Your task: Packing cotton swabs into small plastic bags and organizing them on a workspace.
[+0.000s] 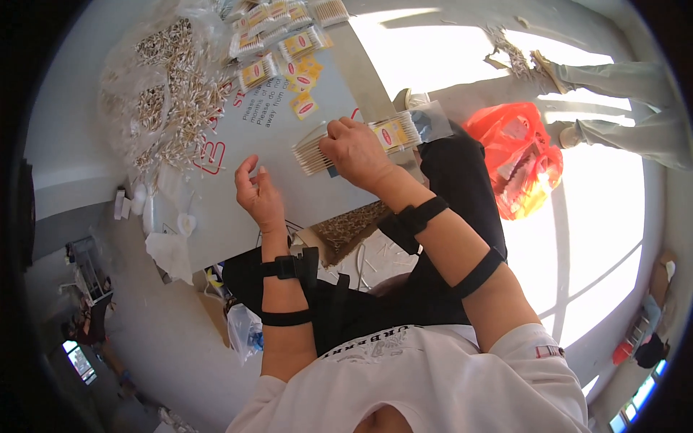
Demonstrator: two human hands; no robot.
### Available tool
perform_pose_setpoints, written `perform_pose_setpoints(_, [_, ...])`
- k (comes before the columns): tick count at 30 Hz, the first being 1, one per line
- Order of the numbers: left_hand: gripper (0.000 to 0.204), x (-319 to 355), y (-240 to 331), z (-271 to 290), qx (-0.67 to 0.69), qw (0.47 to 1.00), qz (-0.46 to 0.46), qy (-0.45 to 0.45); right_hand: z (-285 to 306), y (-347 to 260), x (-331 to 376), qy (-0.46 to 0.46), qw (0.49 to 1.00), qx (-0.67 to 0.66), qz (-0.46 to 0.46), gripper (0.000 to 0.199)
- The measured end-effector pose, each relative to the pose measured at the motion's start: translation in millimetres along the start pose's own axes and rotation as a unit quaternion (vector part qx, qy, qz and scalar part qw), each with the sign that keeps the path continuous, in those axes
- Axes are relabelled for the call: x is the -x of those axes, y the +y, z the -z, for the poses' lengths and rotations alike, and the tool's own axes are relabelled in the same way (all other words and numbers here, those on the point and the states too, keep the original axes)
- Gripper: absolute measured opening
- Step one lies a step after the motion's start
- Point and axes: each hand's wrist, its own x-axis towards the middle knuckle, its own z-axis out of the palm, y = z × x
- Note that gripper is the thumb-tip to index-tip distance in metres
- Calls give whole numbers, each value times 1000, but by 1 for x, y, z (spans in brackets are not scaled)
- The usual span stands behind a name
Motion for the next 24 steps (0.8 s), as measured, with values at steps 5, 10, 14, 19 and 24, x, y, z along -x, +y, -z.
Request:
perform_pose_setpoints(5, [20,-15,-24,27,28,993,112,28,-8,3,-4,-25,999,16,14,12])
perform_pose_setpoints(10, [13,-35,-46,56,-24,994,86,64,3,1,-13,-132,989,61,18,11])
perform_pose_setpoints(14, [6,-63,-63,74,-73,987,104,97,9,-1,-13,-133,990,32,32,14])
perform_pose_setpoints(19, [27,-96,-35,74,-271,931,241,-34,17,-6,-10,-81,994,-70,23,9])
perform_pose_setpoints(24, [23,-98,-28,58,-340,898,277,-38,3,-3,-7,-25,998,-61,0,9])
